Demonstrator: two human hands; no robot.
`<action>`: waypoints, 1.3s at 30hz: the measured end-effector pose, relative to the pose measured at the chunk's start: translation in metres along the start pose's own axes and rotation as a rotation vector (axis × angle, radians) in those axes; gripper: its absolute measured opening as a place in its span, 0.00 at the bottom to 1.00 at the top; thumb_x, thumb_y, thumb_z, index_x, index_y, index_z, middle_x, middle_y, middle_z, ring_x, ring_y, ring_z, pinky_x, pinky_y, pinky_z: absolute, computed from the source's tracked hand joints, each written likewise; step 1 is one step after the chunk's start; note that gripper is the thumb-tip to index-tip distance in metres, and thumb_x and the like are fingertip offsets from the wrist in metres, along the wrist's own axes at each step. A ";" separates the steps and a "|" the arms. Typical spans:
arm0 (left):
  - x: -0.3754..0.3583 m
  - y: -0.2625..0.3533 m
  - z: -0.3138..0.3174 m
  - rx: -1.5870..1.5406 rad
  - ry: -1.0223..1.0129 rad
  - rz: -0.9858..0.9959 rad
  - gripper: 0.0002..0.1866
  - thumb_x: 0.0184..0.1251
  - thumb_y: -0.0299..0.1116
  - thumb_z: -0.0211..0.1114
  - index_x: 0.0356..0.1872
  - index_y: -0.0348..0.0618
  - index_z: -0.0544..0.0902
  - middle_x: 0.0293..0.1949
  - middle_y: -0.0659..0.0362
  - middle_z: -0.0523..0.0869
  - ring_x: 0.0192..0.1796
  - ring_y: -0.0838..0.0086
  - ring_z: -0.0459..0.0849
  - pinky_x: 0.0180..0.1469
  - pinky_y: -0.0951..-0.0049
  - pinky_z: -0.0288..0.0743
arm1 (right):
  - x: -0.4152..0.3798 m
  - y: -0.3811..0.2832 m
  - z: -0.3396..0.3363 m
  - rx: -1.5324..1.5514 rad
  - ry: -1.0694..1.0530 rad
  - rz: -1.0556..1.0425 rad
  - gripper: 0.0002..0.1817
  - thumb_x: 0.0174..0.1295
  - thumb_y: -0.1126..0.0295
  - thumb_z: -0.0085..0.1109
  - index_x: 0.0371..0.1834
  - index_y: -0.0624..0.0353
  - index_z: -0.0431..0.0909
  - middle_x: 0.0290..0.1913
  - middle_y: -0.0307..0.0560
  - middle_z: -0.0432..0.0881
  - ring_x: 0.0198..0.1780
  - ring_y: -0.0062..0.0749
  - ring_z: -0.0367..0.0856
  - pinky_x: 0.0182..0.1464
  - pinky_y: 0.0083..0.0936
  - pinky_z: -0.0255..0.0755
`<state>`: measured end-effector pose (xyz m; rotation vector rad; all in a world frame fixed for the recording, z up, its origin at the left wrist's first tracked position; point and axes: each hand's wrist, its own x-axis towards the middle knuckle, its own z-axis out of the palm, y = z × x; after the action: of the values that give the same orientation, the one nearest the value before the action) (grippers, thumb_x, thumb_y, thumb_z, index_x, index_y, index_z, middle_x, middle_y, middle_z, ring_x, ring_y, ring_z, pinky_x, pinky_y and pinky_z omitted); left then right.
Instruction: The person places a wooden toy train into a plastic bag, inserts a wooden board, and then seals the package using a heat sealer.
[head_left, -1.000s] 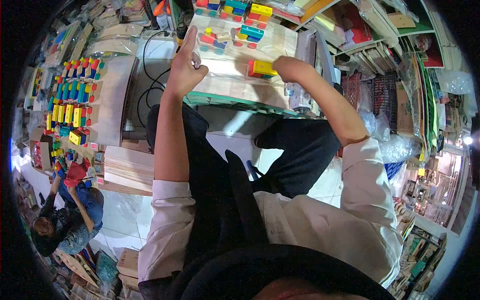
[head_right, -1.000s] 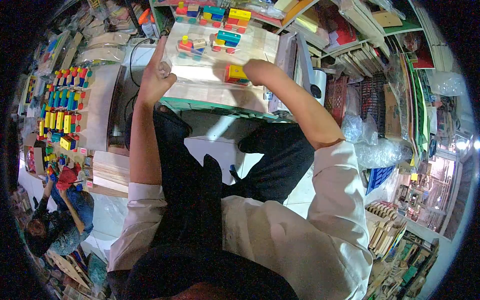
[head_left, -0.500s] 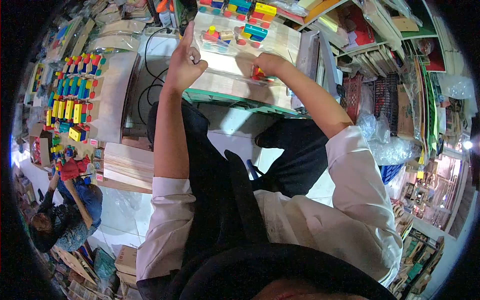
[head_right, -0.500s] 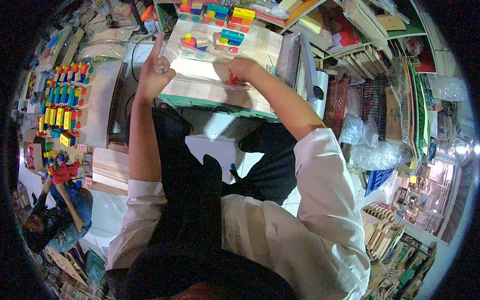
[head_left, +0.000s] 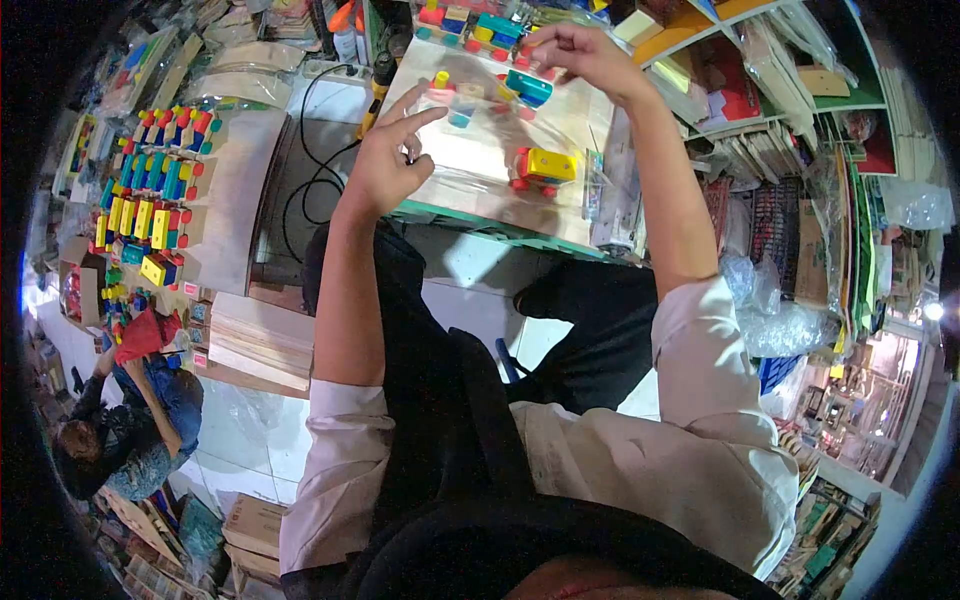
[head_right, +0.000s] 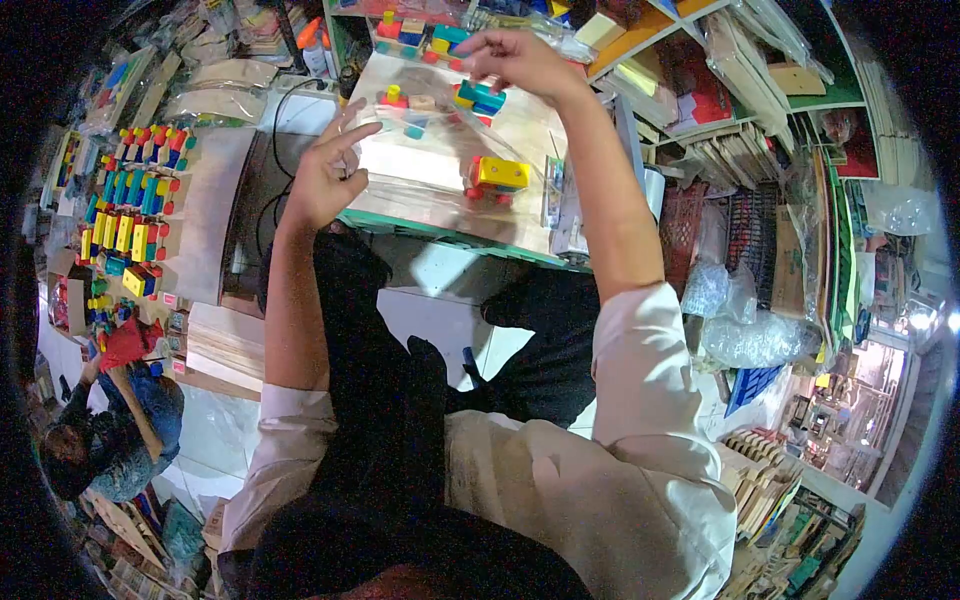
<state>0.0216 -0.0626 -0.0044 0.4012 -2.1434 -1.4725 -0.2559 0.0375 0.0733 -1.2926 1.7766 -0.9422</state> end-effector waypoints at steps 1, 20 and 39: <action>0.001 0.002 -0.001 0.010 -0.006 -0.013 0.32 0.41 0.14 0.55 0.55 0.46 0.78 0.67 0.52 0.65 0.39 0.83 0.75 0.43 0.83 0.68 | 0.020 0.015 -0.009 -0.297 0.074 0.072 0.23 0.54 0.64 0.62 0.53 0.58 0.74 0.44 0.45 0.82 0.46 0.31 0.81 0.41 0.24 0.75; 0.007 -0.006 0.007 0.058 0.016 0.075 0.35 0.40 0.18 0.56 0.60 0.43 0.72 0.66 0.55 0.67 0.25 0.77 0.75 0.35 0.78 0.74 | -0.021 0.002 -0.029 -0.459 0.189 0.019 0.33 0.40 0.52 0.74 0.49 0.57 0.78 0.38 0.44 0.83 0.38 0.24 0.80 0.43 0.23 0.73; 0.002 -0.002 0.017 0.098 -0.014 -0.020 0.41 0.38 0.18 0.61 0.64 0.41 0.66 0.69 0.57 0.61 0.25 0.77 0.73 0.36 0.79 0.72 | -0.014 0.080 0.119 -0.881 -0.111 0.170 0.33 0.35 0.57 0.74 0.50 0.51 0.78 0.39 0.52 0.83 0.40 0.47 0.82 0.45 0.37 0.74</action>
<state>0.0106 -0.0510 -0.0106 0.4496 -2.2347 -1.3881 -0.1828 0.0525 -0.0498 -1.6126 2.2553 0.0603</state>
